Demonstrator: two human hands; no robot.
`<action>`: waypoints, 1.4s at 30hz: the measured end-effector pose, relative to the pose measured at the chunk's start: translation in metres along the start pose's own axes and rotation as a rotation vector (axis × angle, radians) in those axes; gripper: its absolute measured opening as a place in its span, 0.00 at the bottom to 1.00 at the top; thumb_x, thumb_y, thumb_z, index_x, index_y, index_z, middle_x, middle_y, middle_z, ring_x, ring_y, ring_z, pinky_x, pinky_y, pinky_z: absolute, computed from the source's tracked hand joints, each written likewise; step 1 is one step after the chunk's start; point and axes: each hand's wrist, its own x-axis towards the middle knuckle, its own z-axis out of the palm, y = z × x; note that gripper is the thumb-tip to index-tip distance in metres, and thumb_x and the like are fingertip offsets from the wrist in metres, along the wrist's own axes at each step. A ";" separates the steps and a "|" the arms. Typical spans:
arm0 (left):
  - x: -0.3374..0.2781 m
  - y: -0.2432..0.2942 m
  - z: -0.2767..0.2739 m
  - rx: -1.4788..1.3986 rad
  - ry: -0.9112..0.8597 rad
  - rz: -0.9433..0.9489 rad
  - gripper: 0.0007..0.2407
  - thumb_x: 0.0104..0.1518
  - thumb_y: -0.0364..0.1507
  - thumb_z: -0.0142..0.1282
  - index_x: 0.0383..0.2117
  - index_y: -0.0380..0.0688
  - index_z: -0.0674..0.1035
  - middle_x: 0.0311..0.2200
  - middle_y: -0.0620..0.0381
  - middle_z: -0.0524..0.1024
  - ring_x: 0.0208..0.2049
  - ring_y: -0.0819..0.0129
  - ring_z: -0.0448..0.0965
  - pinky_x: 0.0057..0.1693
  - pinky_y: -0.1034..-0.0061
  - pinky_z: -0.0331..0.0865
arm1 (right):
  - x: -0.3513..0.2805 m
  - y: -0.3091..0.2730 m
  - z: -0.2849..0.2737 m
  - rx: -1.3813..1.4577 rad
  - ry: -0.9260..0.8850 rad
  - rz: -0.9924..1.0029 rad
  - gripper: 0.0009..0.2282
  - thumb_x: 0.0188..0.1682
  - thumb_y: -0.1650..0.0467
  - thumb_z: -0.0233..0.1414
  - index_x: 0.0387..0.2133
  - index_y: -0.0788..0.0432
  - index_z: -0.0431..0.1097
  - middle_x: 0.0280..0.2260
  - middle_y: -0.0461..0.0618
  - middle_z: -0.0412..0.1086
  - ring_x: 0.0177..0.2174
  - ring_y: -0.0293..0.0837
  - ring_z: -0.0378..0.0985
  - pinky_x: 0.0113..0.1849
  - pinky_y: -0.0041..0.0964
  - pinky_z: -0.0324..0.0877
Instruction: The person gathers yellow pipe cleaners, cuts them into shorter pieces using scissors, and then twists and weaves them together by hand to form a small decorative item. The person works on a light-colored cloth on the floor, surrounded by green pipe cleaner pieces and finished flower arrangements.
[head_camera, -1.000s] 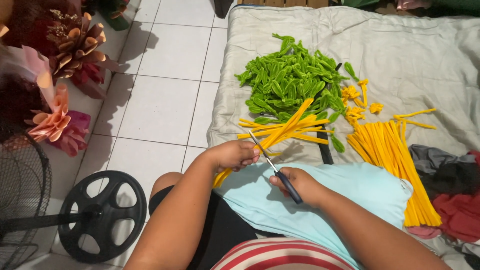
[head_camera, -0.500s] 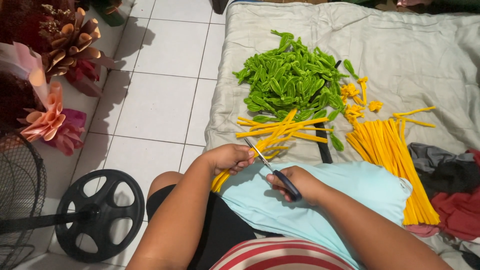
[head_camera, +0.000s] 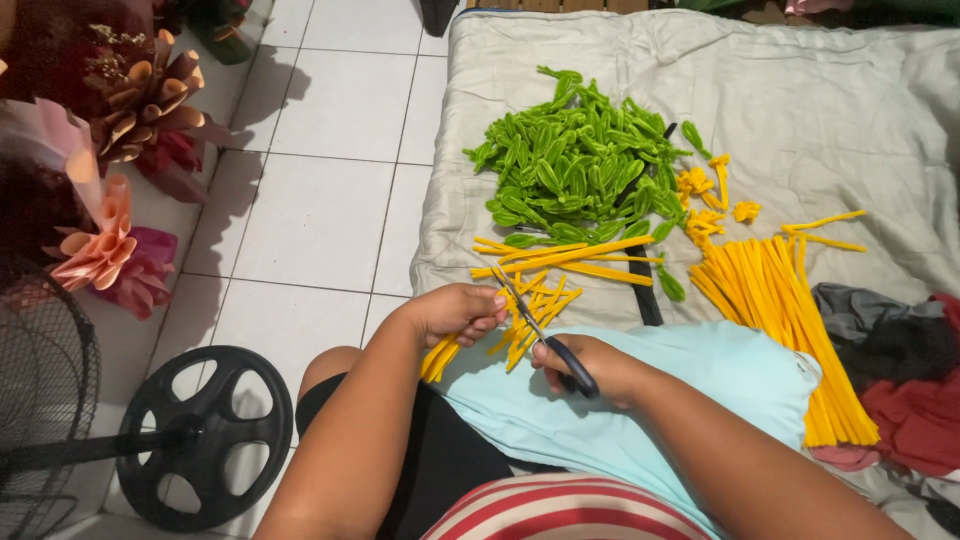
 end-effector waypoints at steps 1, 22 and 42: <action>-0.002 0.002 0.000 0.003 0.002 0.000 0.09 0.69 0.34 0.46 0.33 0.46 0.74 0.17 0.65 0.58 0.15 0.77 0.58 0.22 0.84 0.55 | -0.006 -0.007 0.002 0.001 -0.001 -0.003 0.24 0.49 0.54 0.58 0.25 0.67 0.74 0.18 0.58 0.70 0.20 0.46 0.74 0.26 0.33 0.67; -0.032 0.029 0.013 0.105 -0.009 0.231 0.09 0.68 0.34 0.49 0.33 0.44 0.74 0.20 0.59 0.70 0.18 0.72 0.73 0.30 0.78 0.72 | -0.028 -0.032 -0.065 0.287 0.286 -0.477 0.20 0.56 0.60 0.51 0.45 0.69 0.73 0.30 0.61 0.76 0.32 0.51 0.81 0.38 0.38 0.72; 0.065 0.018 0.048 0.912 0.600 -0.139 0.35 0.52 0.48 0.61 0.66 0.48 0.65 0.63 0.49 0.68 0.62 0.49 0.69 0.60 0.59 0.66 | -0.064 0.087 -0.277 -0.743 1.061 0.599 0.30 0.42 0.55 0.57 0.49 0.68 0.76 0.49 0.71 0.75 0.48 0.69 0.77 0.43 0.57 0.73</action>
